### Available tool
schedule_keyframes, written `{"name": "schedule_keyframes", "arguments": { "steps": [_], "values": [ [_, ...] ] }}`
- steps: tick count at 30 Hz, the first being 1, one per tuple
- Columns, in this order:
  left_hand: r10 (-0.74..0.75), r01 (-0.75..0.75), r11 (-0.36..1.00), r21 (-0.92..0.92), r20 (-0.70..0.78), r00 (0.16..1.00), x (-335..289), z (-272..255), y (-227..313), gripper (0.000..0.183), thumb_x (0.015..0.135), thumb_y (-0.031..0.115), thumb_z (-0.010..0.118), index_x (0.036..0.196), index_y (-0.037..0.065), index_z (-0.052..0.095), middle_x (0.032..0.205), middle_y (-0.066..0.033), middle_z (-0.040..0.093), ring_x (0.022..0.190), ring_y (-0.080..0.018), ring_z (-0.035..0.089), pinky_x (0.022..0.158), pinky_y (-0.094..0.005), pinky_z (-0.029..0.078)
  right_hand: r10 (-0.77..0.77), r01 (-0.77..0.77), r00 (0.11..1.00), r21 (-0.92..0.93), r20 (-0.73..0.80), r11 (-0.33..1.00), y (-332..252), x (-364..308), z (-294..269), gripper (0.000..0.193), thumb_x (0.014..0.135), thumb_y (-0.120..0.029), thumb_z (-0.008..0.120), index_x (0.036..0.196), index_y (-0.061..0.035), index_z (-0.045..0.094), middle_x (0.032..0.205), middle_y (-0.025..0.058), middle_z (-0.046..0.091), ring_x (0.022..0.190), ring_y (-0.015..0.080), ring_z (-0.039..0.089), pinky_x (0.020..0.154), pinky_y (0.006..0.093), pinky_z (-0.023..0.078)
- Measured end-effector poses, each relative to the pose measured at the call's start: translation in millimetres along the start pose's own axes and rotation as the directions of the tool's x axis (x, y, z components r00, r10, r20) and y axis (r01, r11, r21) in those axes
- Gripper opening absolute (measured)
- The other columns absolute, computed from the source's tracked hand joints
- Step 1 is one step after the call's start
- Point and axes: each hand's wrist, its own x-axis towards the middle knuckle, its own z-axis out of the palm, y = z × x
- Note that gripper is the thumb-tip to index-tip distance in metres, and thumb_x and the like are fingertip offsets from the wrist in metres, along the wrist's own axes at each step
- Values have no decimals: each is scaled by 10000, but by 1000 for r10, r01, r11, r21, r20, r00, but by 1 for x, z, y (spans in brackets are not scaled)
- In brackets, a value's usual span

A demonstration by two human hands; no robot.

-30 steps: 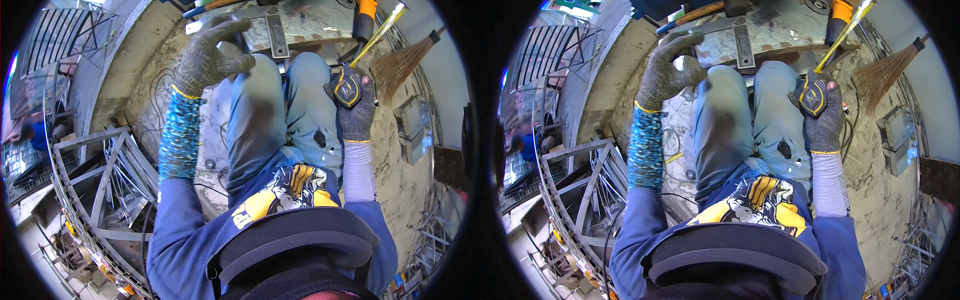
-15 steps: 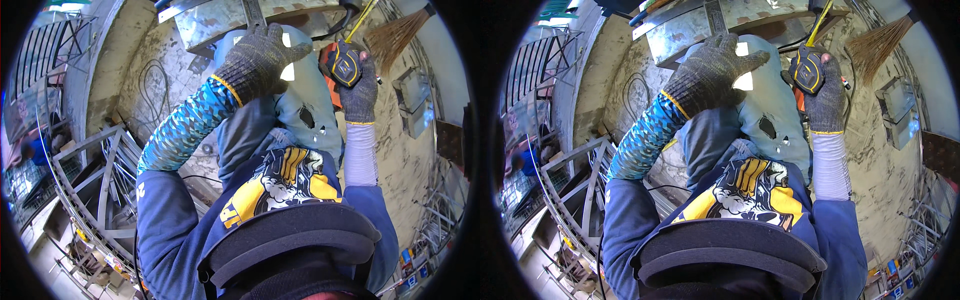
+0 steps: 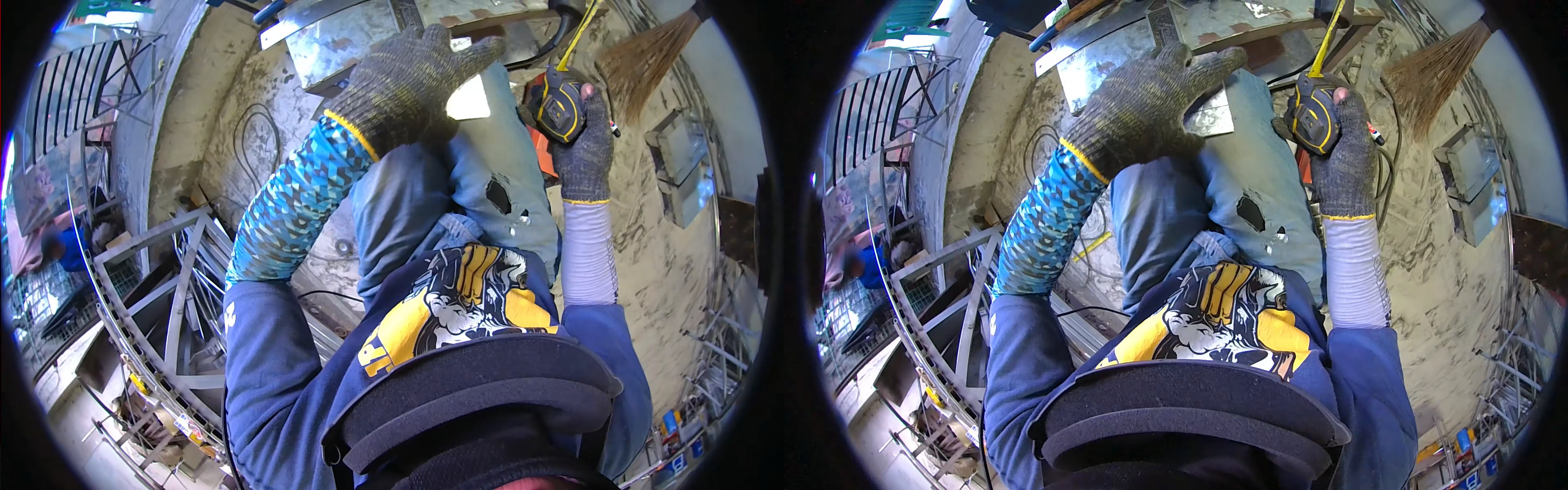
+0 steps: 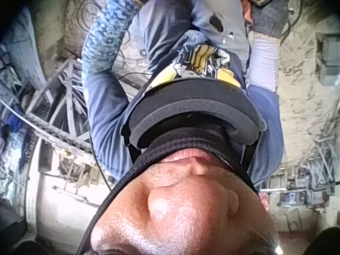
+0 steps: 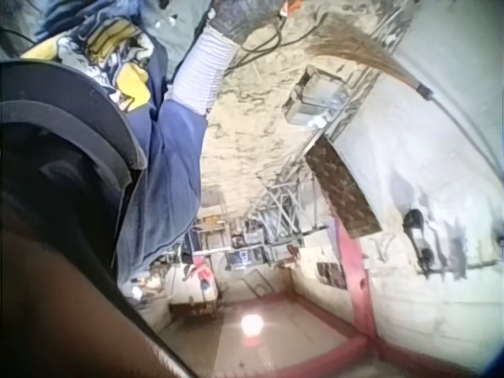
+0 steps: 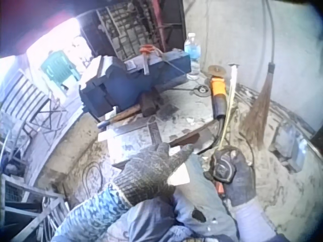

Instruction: The person marks lines on a metal plate using an L-square ruler and a marker, then measures and marks the metal plate using a tape measure and the marker.

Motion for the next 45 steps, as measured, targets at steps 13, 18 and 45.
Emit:
{"name": "schedule_keyframes", "arguments": {
  "steps": [13,18,45],
  "values": [
    [-12,11,989,145,4,1000,9,15,-5,1017,706,241,843,1593,299,351,1291,-239,578,1223,-445,574,1025,-518,490,24,-24,1000,-62,-1,998,-4,7,-12,412,1048,-334,569,1252,19,632,1167,159,701,1054,252,695,938,370,578],
    [-37,36,999,5,193,980,9,8,-7,966,668,257,845,1543,322,442,1346,-204,579,1225,-417,585,959,-533,530,-2,3,1000,-130,9,991,-3,10,-15,435,1042,-354,590,1256,21,633,1206,150,695,1081,236,688,956,356,567],
    [-566,122,358,-926,-111,817,-107,19,-46,355,1006,135,668,1313,-38,630,1162,-128,718,988,-166,687,884,-311,569,38,314,939,-898,341,306,-62,-3,-4,332,914,-160,753,1192,-3,663,1092,73,664,946,151,650,836,301,531]
  ]
}}
